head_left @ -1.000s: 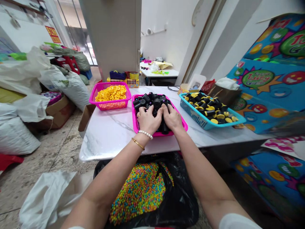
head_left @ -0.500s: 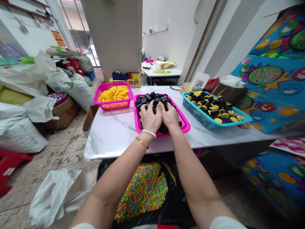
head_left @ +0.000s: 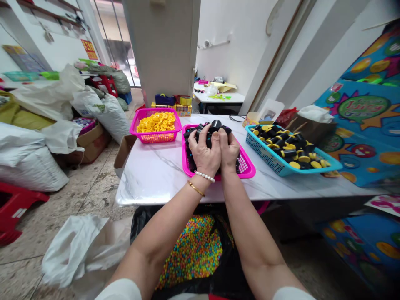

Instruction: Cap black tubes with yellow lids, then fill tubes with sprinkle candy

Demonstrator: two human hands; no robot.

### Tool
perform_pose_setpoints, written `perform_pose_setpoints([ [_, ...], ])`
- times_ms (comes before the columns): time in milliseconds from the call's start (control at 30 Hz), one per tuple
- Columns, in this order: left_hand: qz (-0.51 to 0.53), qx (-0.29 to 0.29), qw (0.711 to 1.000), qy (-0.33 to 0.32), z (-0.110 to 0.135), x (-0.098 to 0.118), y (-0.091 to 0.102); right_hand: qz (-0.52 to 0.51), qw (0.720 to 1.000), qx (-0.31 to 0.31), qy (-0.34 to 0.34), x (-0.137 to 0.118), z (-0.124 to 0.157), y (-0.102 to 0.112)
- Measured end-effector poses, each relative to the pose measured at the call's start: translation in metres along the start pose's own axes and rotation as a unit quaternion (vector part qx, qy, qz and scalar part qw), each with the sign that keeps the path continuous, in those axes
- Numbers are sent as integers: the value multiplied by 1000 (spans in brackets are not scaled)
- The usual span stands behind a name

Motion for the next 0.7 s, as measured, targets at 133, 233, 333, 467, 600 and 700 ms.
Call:
perform_pose_setpoints([
  [133,39,2,997,-64,25,27,34,-34,997,13,62,-35,35,14],
  [233,49,-13,994,-98,57,45,73,-72,992,4,103,-66,83,26],
  [333,30,-38,994,-96,100,39,113,-114,987,-52,105,-74,144,26],
  [467,-21,-54,997,-53,164,-9,160,-106,982,-148,46,-38,230,10],
  [600,-71,-159,984,31,210,-70,181,-58,964,-259,-14,1,281,-11],
  [700,-86,-213,971,64,219,-95,192,-19,944,-330,1,3,285,-17],
])
Point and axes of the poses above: each hand's wrist, its own z-axis away from the middle knuckle, its own y-axis out of the back of the hand, x = y × z, the point moved 9 cm from there along -z, towards the middle knuckle, and after that the axes turned 4 degrees about -x, right-handed, at the moved point
